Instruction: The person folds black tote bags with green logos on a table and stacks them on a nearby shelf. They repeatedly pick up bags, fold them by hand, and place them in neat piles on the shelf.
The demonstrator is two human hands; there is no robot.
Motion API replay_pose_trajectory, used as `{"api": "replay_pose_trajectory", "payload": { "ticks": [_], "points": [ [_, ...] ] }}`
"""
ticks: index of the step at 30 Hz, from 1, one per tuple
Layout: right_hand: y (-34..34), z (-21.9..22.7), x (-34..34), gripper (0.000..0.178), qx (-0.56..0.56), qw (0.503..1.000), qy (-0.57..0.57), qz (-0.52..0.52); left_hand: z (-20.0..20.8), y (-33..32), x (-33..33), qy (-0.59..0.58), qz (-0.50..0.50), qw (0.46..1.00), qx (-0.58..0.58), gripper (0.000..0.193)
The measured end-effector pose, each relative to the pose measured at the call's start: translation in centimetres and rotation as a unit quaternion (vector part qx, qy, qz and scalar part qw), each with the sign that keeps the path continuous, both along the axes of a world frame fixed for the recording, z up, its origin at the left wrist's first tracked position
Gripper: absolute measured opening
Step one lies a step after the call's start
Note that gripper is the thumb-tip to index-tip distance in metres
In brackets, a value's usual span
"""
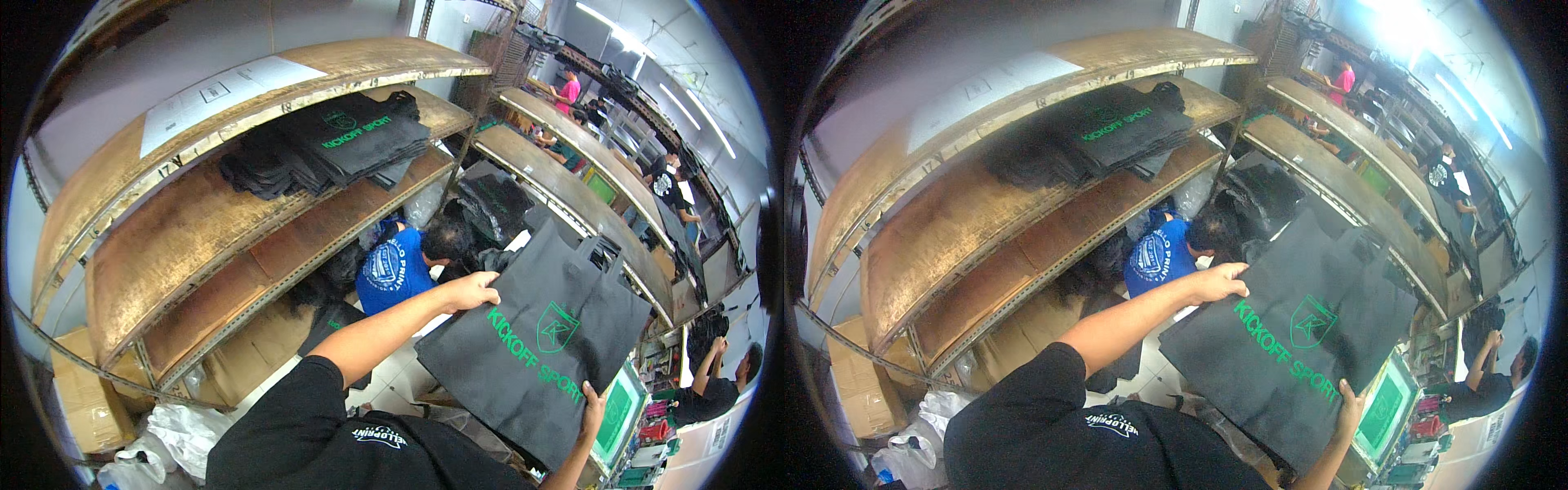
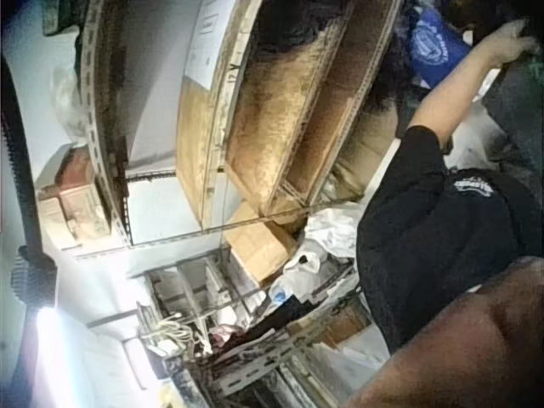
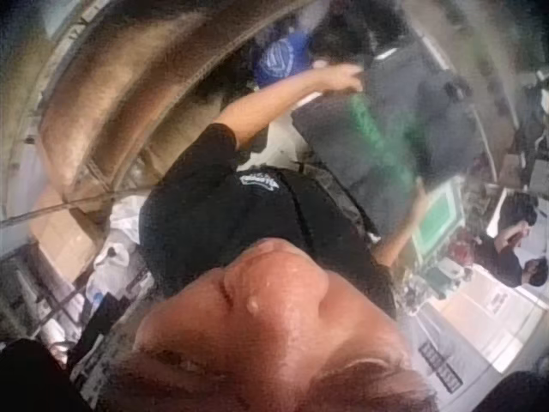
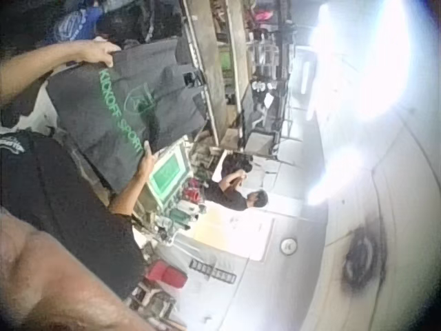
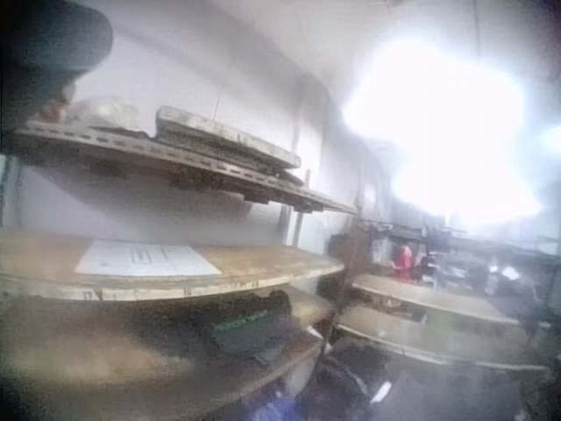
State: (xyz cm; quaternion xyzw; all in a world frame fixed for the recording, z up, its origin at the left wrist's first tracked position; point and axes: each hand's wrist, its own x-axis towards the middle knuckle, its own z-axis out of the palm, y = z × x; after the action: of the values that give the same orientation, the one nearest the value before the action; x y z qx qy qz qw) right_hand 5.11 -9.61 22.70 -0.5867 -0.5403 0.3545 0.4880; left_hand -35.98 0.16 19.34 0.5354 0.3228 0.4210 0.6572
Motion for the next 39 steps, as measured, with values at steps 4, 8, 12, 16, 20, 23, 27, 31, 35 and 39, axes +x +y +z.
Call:
{"api": "replay_pose_trajectory", "payload": {
  "ticks": [4,8,12,16,20,23,27,31,35,39],
  "points": [
    [2.4,1.9,-3.7,0.064,0.003,1.0,-0.005,0.023,2.6,0.7,-4.9,0.006,0.032,0.999,-0.006,0.04],
    [7.0,1.8,-7.2,0.059,0.022,0.996,0.046,0.072,6.3,1.2,-9.9,0.07,0.095,0.993,-0.007,0.035],
    [11.7,3.0,-11.7,0.058,0.003,0.996,0.034,0.088,7.9,3.3,-14.6,0.058,0.118,0.991,-0.024,0.038],
    [16.6,3.6,-16.3,0.059,0.017,0.989,0.072,0.13,9.8,6.0,-19.7,0.088,0.155,0.984,-0.019,0.037],
    [21.8,4.4,-21.8,0.056,0.007,0.975,0.14,0.171,11.4,9.4,-24.0,0.087,0.19,0.977,-0.035,0.035],
    [27.2,3.6,-25.0,0.055,-0.008,0.979,0.122,0.165,12.0,13.0,-27.4,0.138,0.2,0.969,-0.037,0.037],
    [33.4,3.3,-29.9,0.052,0.01,0.955,0.196,0.223,12.4,17.6,-31.6,0.16,0.223,0.96,-0.046,0.033],
    [38.1,3.0,-35.7,0.05,-0.031,0.923,0.291,0.251,11.9,21.4,-36.0,0.217,0.262,0.939,-0.048,0.038],
    [42.8,2.1,-41.0,0.05,-0.046,0.901,0.337,0.268,12.5,24.8,-38.6,0.313,0.323,0.892,-0.049,0.043],
    [45.2,1.5,-47.9,0.046,-0.052,0.881,0.379,0.28,10.5,26.2,-45.2,0.461,0.38,0.802,-0.015,0.06]
  ]
}}
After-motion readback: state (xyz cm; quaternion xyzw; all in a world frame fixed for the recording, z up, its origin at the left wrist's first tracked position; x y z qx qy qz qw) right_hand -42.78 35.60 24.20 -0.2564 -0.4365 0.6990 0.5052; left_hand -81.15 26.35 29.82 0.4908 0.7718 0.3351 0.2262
